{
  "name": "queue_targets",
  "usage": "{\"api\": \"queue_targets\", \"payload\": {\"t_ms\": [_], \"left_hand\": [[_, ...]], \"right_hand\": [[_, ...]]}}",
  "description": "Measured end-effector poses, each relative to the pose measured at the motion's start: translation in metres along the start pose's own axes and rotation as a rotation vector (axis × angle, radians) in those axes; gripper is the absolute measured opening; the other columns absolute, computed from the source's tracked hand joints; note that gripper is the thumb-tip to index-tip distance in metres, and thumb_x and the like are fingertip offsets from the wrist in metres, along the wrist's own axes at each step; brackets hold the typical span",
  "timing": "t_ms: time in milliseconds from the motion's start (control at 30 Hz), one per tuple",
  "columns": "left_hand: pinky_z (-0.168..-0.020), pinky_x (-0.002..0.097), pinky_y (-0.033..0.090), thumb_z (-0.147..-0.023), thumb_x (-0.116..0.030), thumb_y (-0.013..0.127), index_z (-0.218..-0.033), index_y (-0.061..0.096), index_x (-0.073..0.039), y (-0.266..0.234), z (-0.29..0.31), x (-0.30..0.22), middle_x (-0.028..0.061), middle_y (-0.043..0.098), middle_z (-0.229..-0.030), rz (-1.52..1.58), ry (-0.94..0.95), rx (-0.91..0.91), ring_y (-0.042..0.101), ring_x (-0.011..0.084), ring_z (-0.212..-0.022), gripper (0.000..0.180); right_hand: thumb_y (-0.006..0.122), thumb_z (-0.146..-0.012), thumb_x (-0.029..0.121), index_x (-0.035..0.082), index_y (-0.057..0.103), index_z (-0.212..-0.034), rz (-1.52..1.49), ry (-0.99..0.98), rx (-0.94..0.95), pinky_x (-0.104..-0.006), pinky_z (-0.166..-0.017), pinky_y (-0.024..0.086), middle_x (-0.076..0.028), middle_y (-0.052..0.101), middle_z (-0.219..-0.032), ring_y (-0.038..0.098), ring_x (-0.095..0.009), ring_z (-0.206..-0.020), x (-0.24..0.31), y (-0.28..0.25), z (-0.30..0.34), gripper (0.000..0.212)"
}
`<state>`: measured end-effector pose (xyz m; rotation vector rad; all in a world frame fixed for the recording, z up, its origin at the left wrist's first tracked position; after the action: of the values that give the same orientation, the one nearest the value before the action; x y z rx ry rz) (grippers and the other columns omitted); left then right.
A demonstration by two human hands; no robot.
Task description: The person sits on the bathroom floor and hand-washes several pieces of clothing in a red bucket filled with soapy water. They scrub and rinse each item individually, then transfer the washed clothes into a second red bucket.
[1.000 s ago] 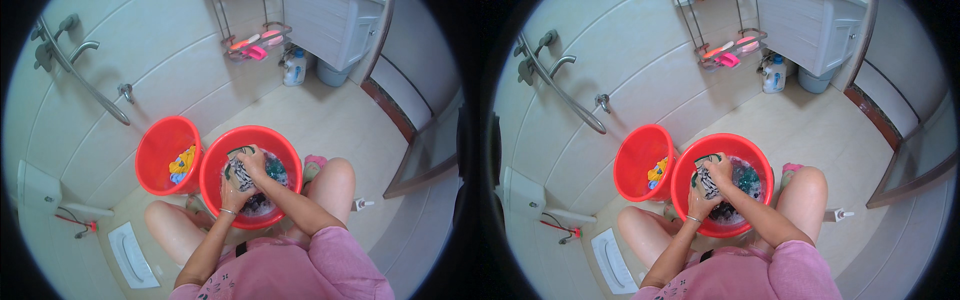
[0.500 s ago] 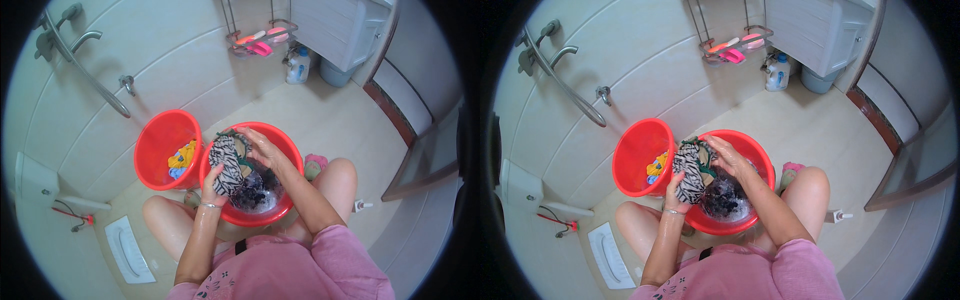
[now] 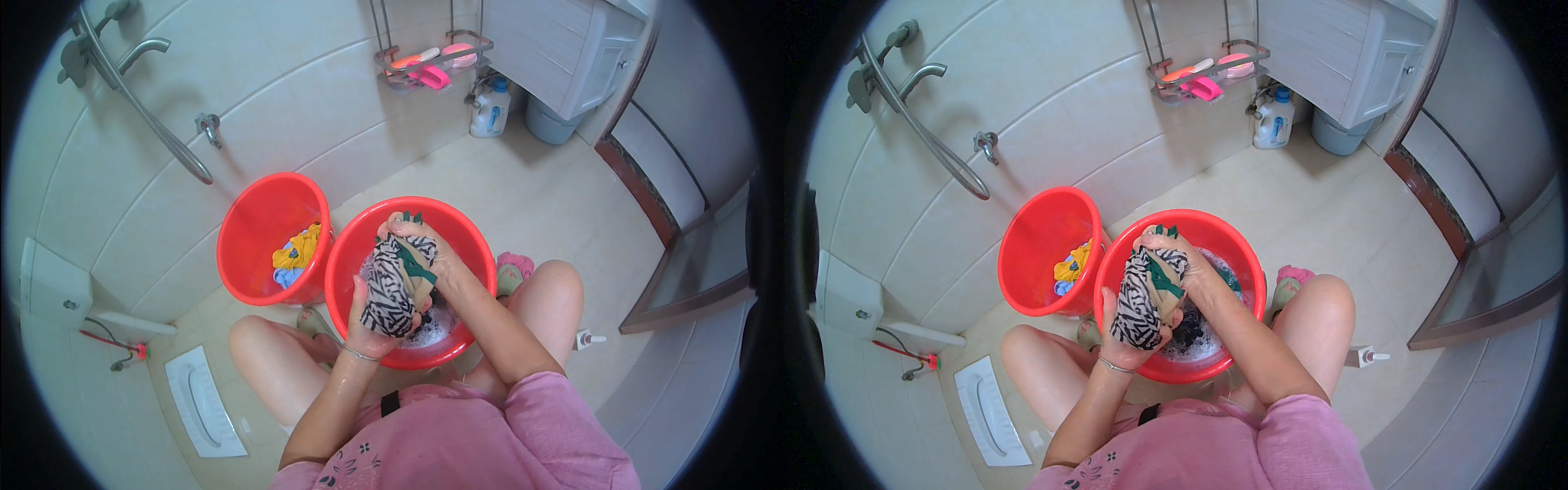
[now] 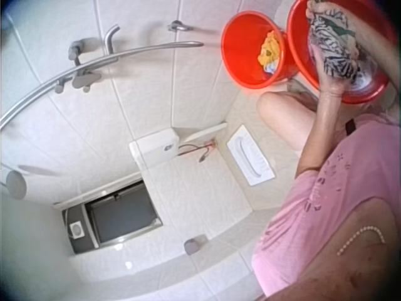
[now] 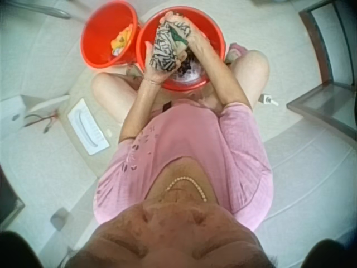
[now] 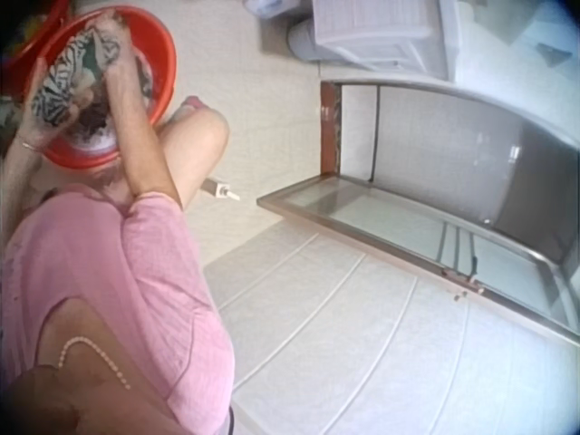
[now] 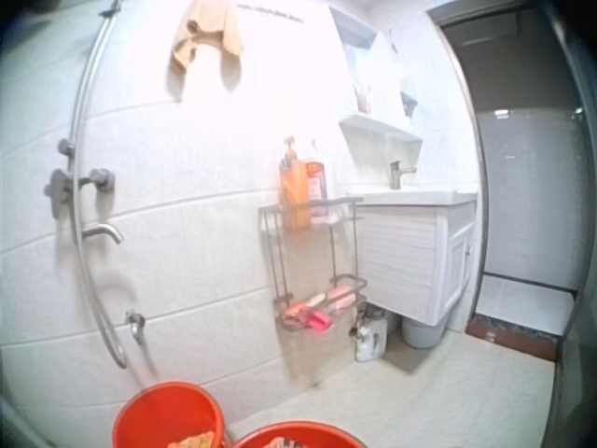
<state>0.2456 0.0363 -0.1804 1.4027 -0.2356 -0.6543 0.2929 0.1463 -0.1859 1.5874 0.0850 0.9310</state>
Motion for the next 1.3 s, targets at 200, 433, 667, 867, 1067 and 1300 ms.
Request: {"api": "queue_targets", "payload": {"t_ms": [200,433,667,867,1067,1300], "left_hand": [[-0.085,0.0358,0.052,-0.076,-0.012,0.071,-0.125,0.046,-0.002,-0.008,0.001,-0.014,0.0092,0.061,-0.109,-0.573,0.085,-0.225,0.062,0.021,-0.097,0.055],[-0.082,0.0286,0.05,-0.064,-0.009,0.081,-0.122,0.044,0.0,-0.044,-0.016,-0.035,0.0068,0.059,-0.105,-1.141,0.411,-0.42,0.059,0.0142,-0.093,0.07],[-0.081,0.03,0.05,-0.059,-0.022,0.081,-0.121,0.042,0.004,-0.069,-0.017,-0.033,0.0104,0.059,-0.105,-1.381,0.525,-0.614,0.059,0.0164,-0.092,0.078],[-0.081,0.0325,0.049,-0.055,-0.026,0.084,-0.123,0.042,0.0,-0.08,-0.023,-0.031,0.0158,0.06,-0.104,-1.485,0.551,-0.702,0.06,0.0215,-0.091,0.084],[-0.081,0.0338,0.049,-0.054,-0.029,0.084,-0.123,0.044,-0.002,-0.108,-0.025,-0.022,0.0173,0.061,-0.103,-1.514,0.501,-0.78,0.061,0.0231,-0.092,0.084],[-0.077,0.0317,0.051,-0.062,-0.019,0.082,-0.122,0.047,-0.003,-0.112,-0.021,-0.036,0.0093,0.062,-0.103,-0.897,0.393,-0.693,0.062,0.0201,-0.089,0.071]], "right_hand": [[0.071,-0.073,0.017,0.008,0.061,-0.074,0.397,-0.095,-0.241,-0.0251,-0.052,0.044,0.001,0.057,-0.065,0.054,-0.009,-0.057,0.015,0.003,0.005,0.014],[0.069,-0.073,0.012,0.004,0.06,-0.071,0.704,-0.237,-0.397,-0.0269,-0.053,0.043,0.001,0.06,-0.067,0.054,-0.008,-0.058,0.014,-0.012,0.003,0.012],[0.064,-0.068,0.013,0.0,0.056,-0.072,1.044,-0.455,-0.49,-0.0328,-0.055,0.044,-0.009,0.057,-0.06,0.054,-0.015,-0.056,0.006,-0.03,0.001,0.015],[0.065,-0.066,0.014,0.0,0.055,-0.07,1.1,-0.44,-0.632,-0.0362,-0.055,0.045,-0.013,0.059,-0.06,0.056,-0.022,-0.054,-0.001,-0.051,0.002,0.018],[0.065,-0.064,0.016,0.0,0.058,-0.071,1.151,-0.399,-0.695,-0.038,-0.058,0.047,-0.017,0.06,-0.063,0.061,-0.026,-0.058,-0.011,-0.074,0.005,0.019],[0.071,-0.074,0.034,0.001,0.06,-0.091,1.005,-0.239,-0.523,-0.0328,-0.073,0.048,-0.015,0.066,-0.084,0.064,-0.021,-0.081,-0.013,-0.062,-0.014,0.039]]}}
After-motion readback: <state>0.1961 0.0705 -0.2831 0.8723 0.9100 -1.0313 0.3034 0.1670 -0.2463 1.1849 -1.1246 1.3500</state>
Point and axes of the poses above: each hand's wrist, its own z-axis away from the middle knuckle, its own y-axis out of the palm, x = y × z, the point moved 7 cm from there along -z, towards the middle knuckle
